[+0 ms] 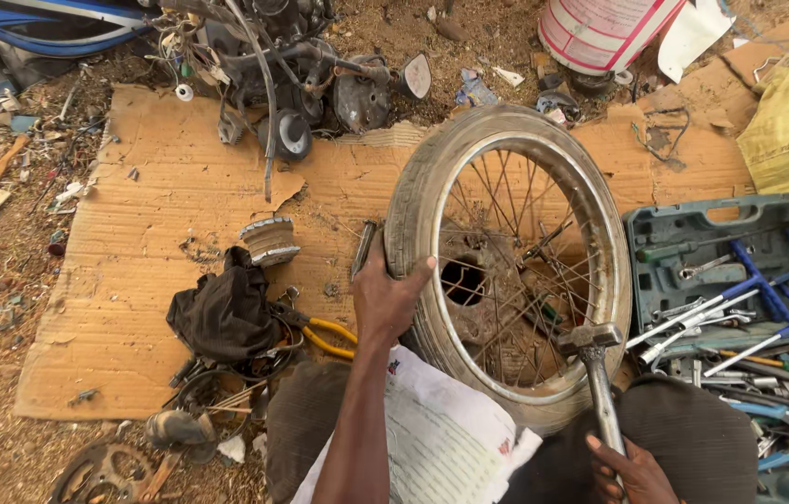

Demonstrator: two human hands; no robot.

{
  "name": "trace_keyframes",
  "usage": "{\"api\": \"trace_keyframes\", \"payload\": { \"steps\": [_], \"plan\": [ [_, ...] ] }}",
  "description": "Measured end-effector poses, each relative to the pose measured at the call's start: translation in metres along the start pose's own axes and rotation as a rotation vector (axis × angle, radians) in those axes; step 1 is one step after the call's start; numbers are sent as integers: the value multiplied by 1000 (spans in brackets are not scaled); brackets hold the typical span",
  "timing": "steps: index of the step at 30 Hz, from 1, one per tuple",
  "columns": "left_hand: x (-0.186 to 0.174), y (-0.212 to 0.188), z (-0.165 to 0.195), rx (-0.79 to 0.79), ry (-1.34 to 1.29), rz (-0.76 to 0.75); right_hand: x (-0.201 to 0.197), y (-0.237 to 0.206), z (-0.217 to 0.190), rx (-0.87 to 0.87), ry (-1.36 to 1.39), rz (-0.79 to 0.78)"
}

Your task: The person sits on the ground and repeatedly strikes the rim of a motorcycle wheel with a hammer while holding it steady with the other hand. The person briefly wipes the hub area with a cloth before resuming hammering.

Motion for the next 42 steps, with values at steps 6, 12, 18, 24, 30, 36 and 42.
{"api": "trace_keyframes", "payload": {
  "steps": [6,12,18,24,30,36,42],
  "plan": [
    [-7,37,-38,-87,-69,-38,2,7,-1,41,59,-38],
    [-12,59,-110,-243,-124,-42,9,-7,-13,106,33,34],
    [-14,51,-129,-266,-24,70,35,-39,-47,-11,-215,271],
    [-16,53,-128,-271,-11,68,82,-70,-150,-433,-166,100],
    [-19,57,-124,-226,-26,60,136,-42,-215,-441,-354,66],
    [-19,58,-136,-290,34,49,148,-29,-224,-321,-481,78],
    [-15,58,-138,-298,21,39,105,-111,-268,-876,-103,87]
  ]
}}
Point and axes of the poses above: each hand's wrist, its own y-axis towards the middle knuckle, its own x-axis out of the palm, z = x × y, the point moved 8 cm from there along y, towards the middle knuckle, and after that the axes turned 11 degrees about -y, right-handed, at the moved point
